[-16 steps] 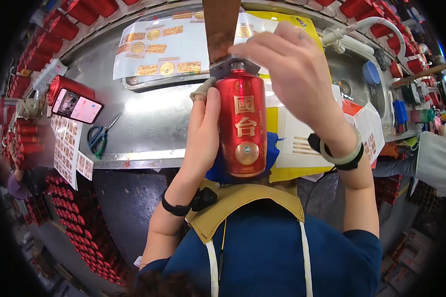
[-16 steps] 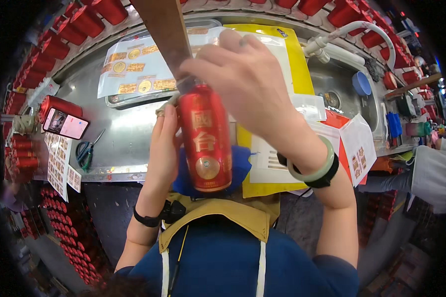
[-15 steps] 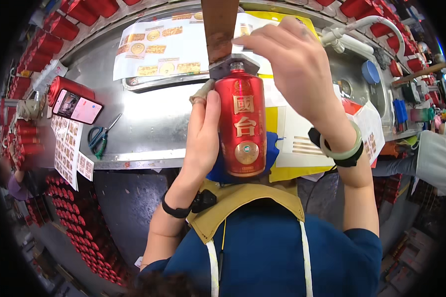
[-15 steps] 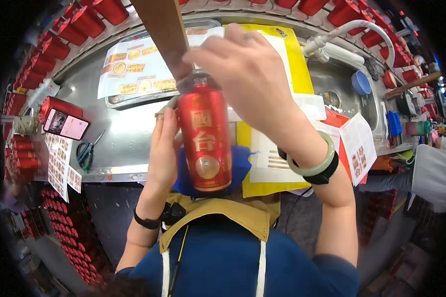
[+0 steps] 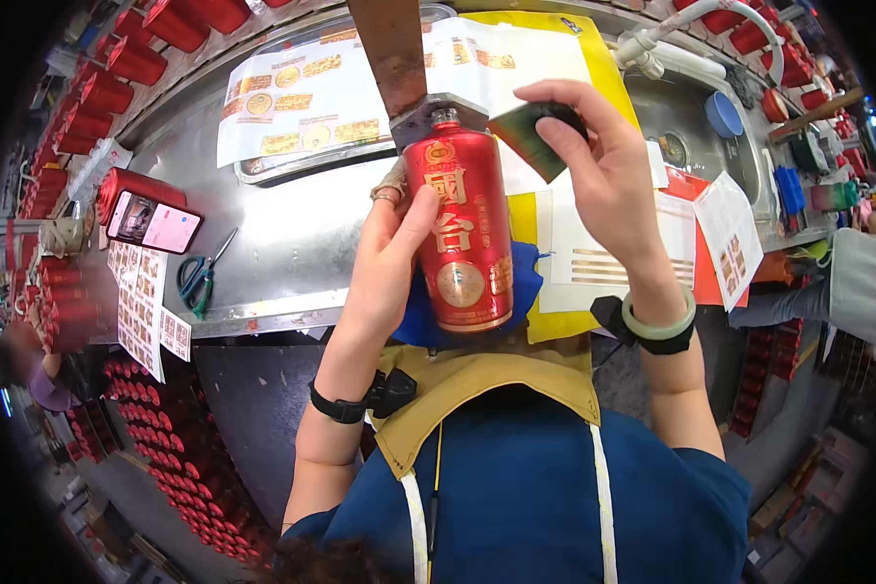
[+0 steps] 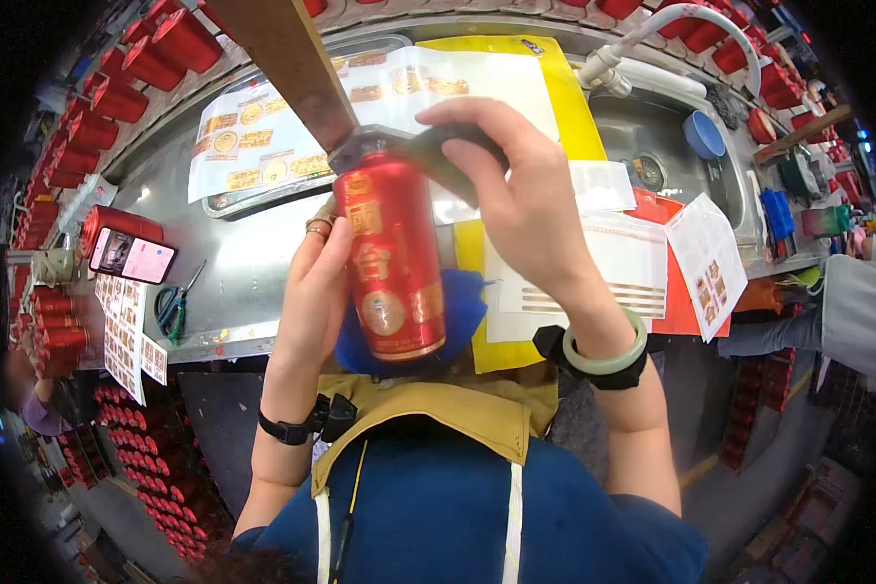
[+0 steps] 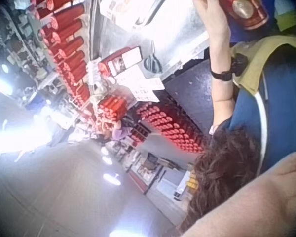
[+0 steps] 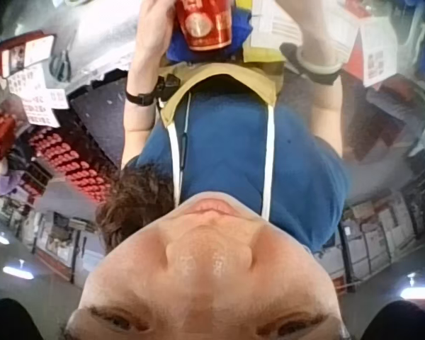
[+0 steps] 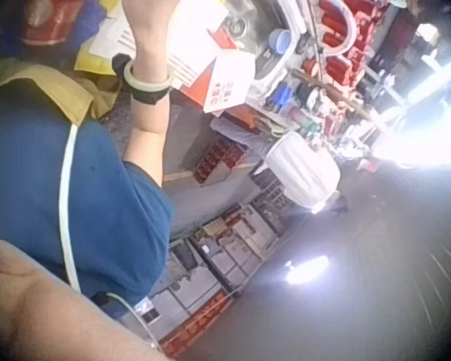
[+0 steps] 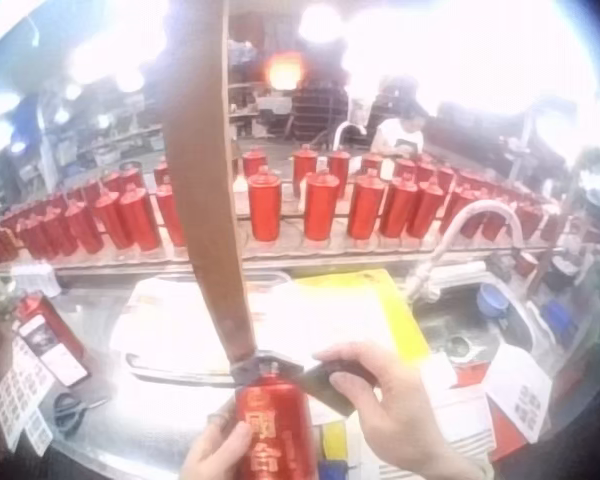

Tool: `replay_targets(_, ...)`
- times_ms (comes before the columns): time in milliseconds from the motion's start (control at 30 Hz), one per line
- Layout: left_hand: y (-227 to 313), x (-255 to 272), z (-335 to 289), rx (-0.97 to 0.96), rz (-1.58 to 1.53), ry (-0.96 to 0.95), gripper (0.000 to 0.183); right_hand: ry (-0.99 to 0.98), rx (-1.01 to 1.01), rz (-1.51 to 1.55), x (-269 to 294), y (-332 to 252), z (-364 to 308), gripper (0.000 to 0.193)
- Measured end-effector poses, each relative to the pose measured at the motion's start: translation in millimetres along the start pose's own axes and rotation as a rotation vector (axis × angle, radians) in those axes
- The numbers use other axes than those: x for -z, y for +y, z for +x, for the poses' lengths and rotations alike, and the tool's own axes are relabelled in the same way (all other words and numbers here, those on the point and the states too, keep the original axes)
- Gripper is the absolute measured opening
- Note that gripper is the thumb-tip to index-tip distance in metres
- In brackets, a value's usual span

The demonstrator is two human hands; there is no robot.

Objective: Applying and smoothing decorative labels on red cylindrical bottles on an assembly floor.

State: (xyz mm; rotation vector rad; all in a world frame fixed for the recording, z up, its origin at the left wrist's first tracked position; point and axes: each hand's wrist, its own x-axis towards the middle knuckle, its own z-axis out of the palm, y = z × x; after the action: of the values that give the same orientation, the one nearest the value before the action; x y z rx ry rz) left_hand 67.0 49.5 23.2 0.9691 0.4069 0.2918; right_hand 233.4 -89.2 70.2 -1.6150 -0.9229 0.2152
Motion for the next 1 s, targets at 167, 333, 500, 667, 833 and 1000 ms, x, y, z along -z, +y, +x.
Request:
replay_targets(167,0,-11,-1,0.053,0.081,0.083,0.064,0.024,-0.162,0.134,2,7,-25,0.027)
replay_targets(333,0,-24,1,-0.045,0.420,0.132,0.078,0.022,-0.009,-0.087,4,12,-32,0.030)
replay_targets(500,8,-28,-7,-0.007,0.567,0.134,0.084,-0.027,0.039,-0.177,2,-14,-27,0.033)
replay_targets(667,8,-18,-14,-0.019,0.330,-0.009,0.098,-0.261,0.026,-0.117,-3,-17,-27,0.036)
replay_targets(833,7,-14,-22,-0.082,0.335,0.030,0.078,0.006,0.432,-0.553,4,-6,8,0.033)
replay_targets(1000,2,-11,-15,-0.046,0.106,0.103,0.072,0.020,0.489,-0.449,-3,-16,8,0.034)
